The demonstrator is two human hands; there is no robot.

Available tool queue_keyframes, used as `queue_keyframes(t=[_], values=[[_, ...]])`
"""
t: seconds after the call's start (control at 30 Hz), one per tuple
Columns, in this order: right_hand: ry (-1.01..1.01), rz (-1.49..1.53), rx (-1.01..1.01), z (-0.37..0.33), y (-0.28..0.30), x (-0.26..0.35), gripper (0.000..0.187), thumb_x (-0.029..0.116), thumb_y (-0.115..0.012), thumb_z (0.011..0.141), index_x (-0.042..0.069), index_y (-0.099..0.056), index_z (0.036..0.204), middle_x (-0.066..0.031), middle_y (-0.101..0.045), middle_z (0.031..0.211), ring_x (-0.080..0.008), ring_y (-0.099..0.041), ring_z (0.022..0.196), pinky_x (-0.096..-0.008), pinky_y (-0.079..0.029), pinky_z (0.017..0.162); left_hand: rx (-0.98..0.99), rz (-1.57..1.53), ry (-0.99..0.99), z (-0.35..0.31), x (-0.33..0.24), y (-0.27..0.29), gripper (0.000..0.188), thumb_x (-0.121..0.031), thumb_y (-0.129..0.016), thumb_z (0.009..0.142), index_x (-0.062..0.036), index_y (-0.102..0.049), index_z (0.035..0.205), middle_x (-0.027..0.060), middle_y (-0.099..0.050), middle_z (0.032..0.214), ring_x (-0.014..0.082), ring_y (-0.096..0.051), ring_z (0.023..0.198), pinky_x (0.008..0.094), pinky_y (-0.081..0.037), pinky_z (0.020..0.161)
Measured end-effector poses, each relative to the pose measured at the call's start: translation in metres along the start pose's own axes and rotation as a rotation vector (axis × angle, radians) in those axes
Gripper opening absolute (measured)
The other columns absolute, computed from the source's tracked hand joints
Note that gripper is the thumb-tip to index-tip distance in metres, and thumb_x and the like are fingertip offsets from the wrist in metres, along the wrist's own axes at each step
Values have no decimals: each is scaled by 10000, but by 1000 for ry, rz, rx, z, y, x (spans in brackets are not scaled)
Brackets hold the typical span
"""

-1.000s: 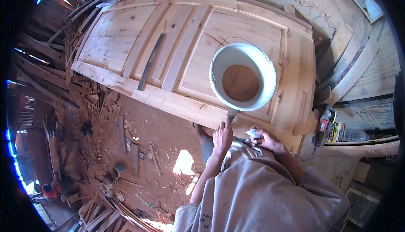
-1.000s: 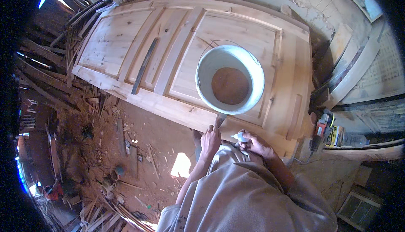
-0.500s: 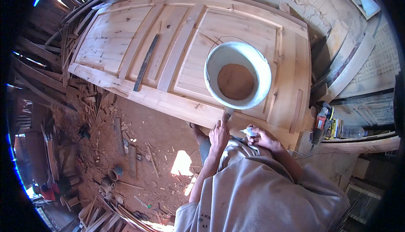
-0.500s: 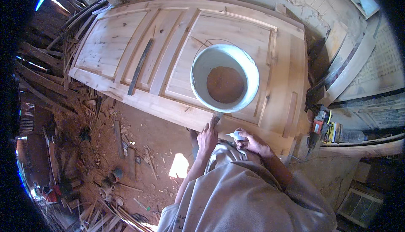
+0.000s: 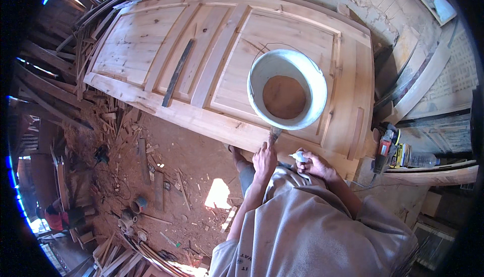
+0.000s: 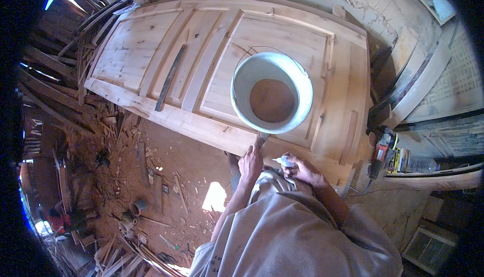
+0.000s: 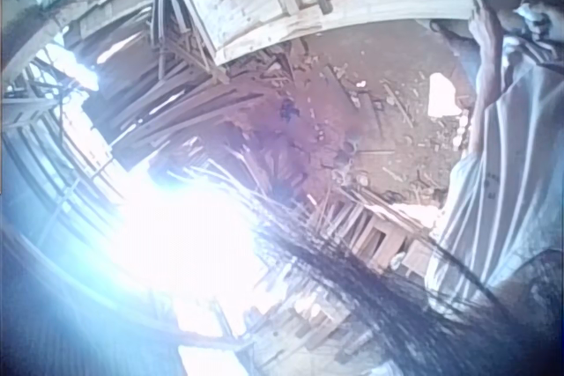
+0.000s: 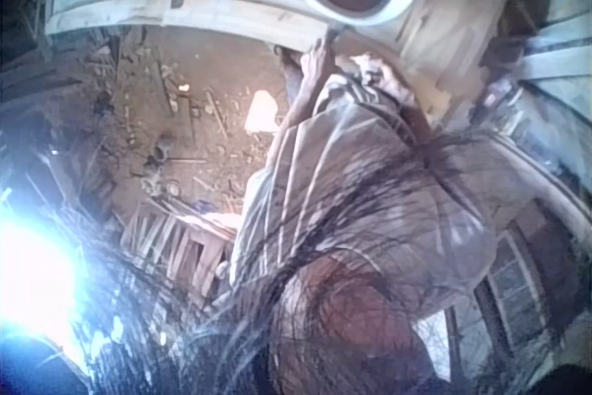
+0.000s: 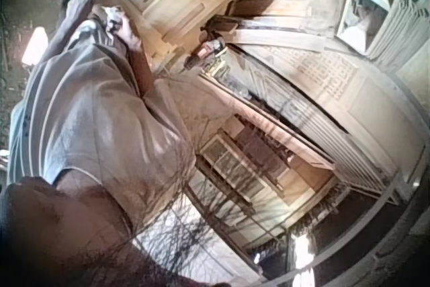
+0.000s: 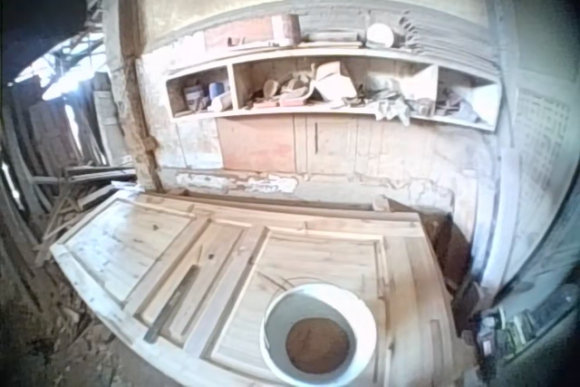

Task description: The person applies a liquid substance from a small bottle into cracks on a large wooden door and spreads it with a putty knife.

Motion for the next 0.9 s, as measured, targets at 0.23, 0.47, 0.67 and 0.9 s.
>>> queue_keyframes(t=[0.23,0.47,0.67,0.9], values=[[-2,12,28,1,-1,-1,237,254,-621,876,108,-561,1053,-66,-544,791,-170,-531,692,-345,-467,655,-54,13,-34,-2,0,0,432,-161,-494,896,-68,-460,1316,151,-625,875,317,-655,719,440,-536,619],[0,-13,-1,0,2,1,220,255,-600,888,111,-543,1044,-72,-535,788,-167,-529,690,-347,-468,660,36,-43,74,1,6,-8,458,-172,-491,896,-107,-424,1344,165,-617,941,360,-652,754,484,-530,637],[7,-2,36,1,4,0,224,258,-591,894,114,-533,1055,-69,-531,784,-164,-528,695,-350,-466,674,-17,-14,69,0,-1,-3,448,-150,-507,890,-83,-435,1328,165,-613,880,344,-652,700,475,-530,606],[23,-8,61,-2,-4,2,249,289,-579,893,103,-537,1055,-62,-534,783,-165,-524,704,-334,-454,670,23,-2,99,1,-1,-7,486,-151,-488,886,-94,-429,1364,174,-616,905,353,-654,753,483,-525,665]])
Point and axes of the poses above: each hand's wrist, its own z-axis towards the middle knuckle, its own y-axis out of the back of the hand, x = y × z, the point moved 8 cm from there along z, towards the middle knuckle
